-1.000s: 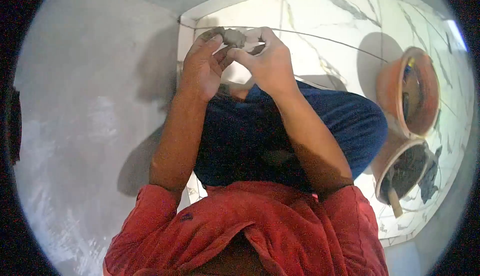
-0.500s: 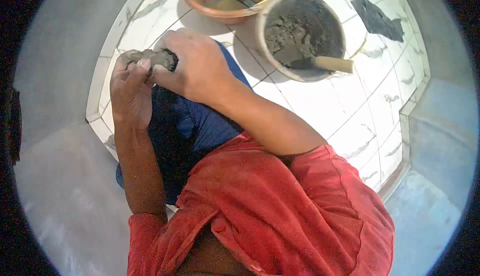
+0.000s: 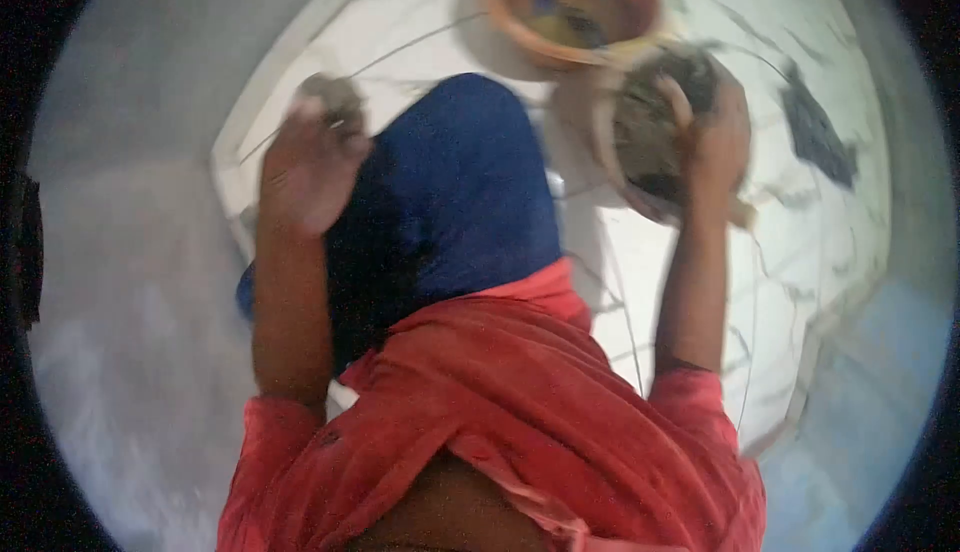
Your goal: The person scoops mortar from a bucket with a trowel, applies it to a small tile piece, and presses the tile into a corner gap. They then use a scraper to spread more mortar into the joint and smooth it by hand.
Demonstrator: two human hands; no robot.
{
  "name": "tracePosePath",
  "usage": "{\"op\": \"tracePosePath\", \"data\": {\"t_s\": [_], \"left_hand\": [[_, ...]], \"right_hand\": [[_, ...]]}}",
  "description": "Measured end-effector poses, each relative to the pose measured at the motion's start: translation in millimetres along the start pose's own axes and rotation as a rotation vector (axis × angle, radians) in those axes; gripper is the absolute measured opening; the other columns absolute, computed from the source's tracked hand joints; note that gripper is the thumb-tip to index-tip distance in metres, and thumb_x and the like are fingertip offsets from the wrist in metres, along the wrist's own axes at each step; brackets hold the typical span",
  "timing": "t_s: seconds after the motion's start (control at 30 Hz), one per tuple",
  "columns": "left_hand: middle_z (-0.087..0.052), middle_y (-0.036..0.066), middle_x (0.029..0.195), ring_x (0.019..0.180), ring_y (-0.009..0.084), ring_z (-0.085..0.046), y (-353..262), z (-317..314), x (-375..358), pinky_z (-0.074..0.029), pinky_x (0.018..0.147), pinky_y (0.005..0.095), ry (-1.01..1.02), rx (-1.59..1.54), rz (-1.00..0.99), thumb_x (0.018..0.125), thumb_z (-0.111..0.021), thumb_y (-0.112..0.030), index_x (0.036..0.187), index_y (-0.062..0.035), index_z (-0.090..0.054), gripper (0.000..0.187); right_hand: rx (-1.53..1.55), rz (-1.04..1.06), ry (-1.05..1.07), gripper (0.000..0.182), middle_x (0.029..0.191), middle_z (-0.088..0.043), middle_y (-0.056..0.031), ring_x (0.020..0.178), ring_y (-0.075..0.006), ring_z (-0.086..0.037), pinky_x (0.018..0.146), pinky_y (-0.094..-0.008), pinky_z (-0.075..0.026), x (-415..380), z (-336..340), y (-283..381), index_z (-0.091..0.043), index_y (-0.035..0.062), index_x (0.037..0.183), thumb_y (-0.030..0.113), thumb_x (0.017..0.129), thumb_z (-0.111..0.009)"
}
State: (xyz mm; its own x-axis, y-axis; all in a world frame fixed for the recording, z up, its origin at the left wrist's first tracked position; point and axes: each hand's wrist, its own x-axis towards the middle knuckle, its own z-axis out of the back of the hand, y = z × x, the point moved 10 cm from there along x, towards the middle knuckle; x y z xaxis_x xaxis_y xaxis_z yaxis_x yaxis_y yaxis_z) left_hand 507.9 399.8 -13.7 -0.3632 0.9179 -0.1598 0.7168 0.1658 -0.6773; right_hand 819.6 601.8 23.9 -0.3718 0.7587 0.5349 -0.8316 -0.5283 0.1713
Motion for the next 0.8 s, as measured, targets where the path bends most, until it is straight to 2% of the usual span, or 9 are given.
{"op": "tracePosePath", "data": {"t_s": [0.07, 0.1, 0.13, 0.2, 0.27, 0.37, 0.5, 0.63, 0.8], "left_hand": [[-0.065, 0.01, 0.099, 0.091, 0.0204, -0.066, -15, 23, -8, -0.054, 0.07, 0.0291, 0.029, -0.05, -0.045, 0.094, -0.062, -0.023, 0.114, -0.0055, -0.057, 0.027], [-0.066, 0.011, 0.1, 0.091, 0.021, -0.067, -19, 40, -12, -0.055, 0.071, 0.0294, 0.119, 0.058, -0.005, 0.093, -0.063, -0.022, 0.113, -0.0043, -0.058, 0.027], [-0.066, 0.012, 0.103, 0.092, 0.0215, -0.068, -28, 55, -21, -0.055, 0.07, 0.029, -0.029, -0.048, -0.069, 0.094, -0.061, -0.02, 0.114, -0.0028, -0.057, 0.027], [-0.066, 0.013, 0.107, 0.092, 0.0232, -0.068, -37, 82, -40, -0.056, 0.072, 0.0287, -0.206, -0.069, -0.102, 0.095, -0.059, -0.018, 0.119, -0.0019, -0.056, 0.029], [-0.065, 0.011, 0.109, 0.101, 0.0256, -0.066, -40, 107, -50, -0.056, 0.077, 0.0305, -0.244, -0.075, -0.099, 0.096, -0.059, -0.02, 0.12, -0.001, -0.056, 0.031], [-0.064, 0.01, 0.111, 0.109, 0.0274, -0.063, -43, 140, -56, -0.056, 0.083, 0.0331, -0.312, -0.065, -0.113, 0.097, -0.057, -0.02, 0.124, -0.0003, -0.054, 0.034], [-0.064, 0.016, 0.114, 0.097, 0.0232, -0.066, -81, 182, -66, -0.058, 0.08, 0.0316, -0.52, 0.089, -0.281, 0.096, -0.056, -0.016, 0.131, 0.0011, -0.047, 0.039], [-0.061, 0.017, 0.118, 0.1, 0.0221, -0.064, -124, 231, -76, -0.056, 0.083, 0.0331, -0.673, 0.319, -0.328, 0.095, -0.056, -0.018, 0.143, 0.0009, -0.033, 0.057], [-0.053, 0.018, 0.132, 0.107, 0.028, -0.061, -160, 284, -84, -0.053, 0.087, 0.041, -0.741, 0.347, -0.228, 0.092, -0.061, -0.028, 0.145, -0.0017, -0.033, 0.065]], "right_hand": [[-0.315, -0.071, 0.822, 0.049, 0.115, -0.066, -0.0209, 0.109, -0.0389, -0.061, 0.089, -0.0466, -0.049, -50, -113, -75, -0.057, 0.0045, 0.126, 0.033, 0.088, -0.068], [-0.189, -0.137, 0.804, 0.048, 0.118, -0.065, -0.0218, 0.11, -0.0387, -0.062, 0.089, -0.0463, -0.05, -39, -99, -57, -0.058, 0.0045, 0.127, 0.031, 0.088, -0.068], [-0.161, -0.224, 0.646, 0.043, 0.118, -0.065, -0.0222, 0.108, -0.0353, -0.064, 0.091, -0.0432, -0.05, -25, -99, -73, -0.059, 0.0029, 0.125, 0.026, 0.089, -0.067], [0.285, -0.189, 0.401, 0.039, 0.108, -0.069, -0.0204, 0.1, -0.0313, -0.067, 0.089, -0.0392, -0.05, 7, -53, 17, -0.061, -0.0004, 0.121, 0.023, 0.09, -0.066], [0.593, -0.103, 0.384, 0.037, 0.101, -0.07, -0.0173, 0.093, -0.0284, -0.067, 0.085, -0.0359, -0.051, 16, -39, 125, -0.063, -0.0024, 0.116, 0.022, 0.089, -0.069], [0.787, 0.183, 0.808, 0.043, 0.099, -0.069, -0.0182, 0.084, -0.0275, -0.068, 0.079, -0.0355, -0.052, -7, -72, 288, -0.066, -0.0003, 0.113, 0.028, 0.082, -0.076], [1.071, 0.261, 0.865, 0.045, 0.097, -0.07, -0.0188, 0.084, -0.033, -0.069, 0.078, -0.0394, -0.053, -30, -126, 430, -0.067, 0.0024, 0.109, 0.031, 0.077, -0.079], [1.064, 0.449, 0.836, 0.035, 0.095, -0.07, -0.0184, 0.084, -0.034, -0.068, 0.077, -0.0398, -0.054, -47, -162, 516, -0.068, 0.0025, 0.1, 0.026, 0.076, -0.078], [1.24, 0.33, 0.91, 0.03, 0.09, -0.071, -0.0165, 0.084, -0.0315, -0.069, 0.077, -0.0384, -0.054, -61, -226, 575, -0.068, 0.0018, 0.095, 0.022, 0.075, -0.077]]}}
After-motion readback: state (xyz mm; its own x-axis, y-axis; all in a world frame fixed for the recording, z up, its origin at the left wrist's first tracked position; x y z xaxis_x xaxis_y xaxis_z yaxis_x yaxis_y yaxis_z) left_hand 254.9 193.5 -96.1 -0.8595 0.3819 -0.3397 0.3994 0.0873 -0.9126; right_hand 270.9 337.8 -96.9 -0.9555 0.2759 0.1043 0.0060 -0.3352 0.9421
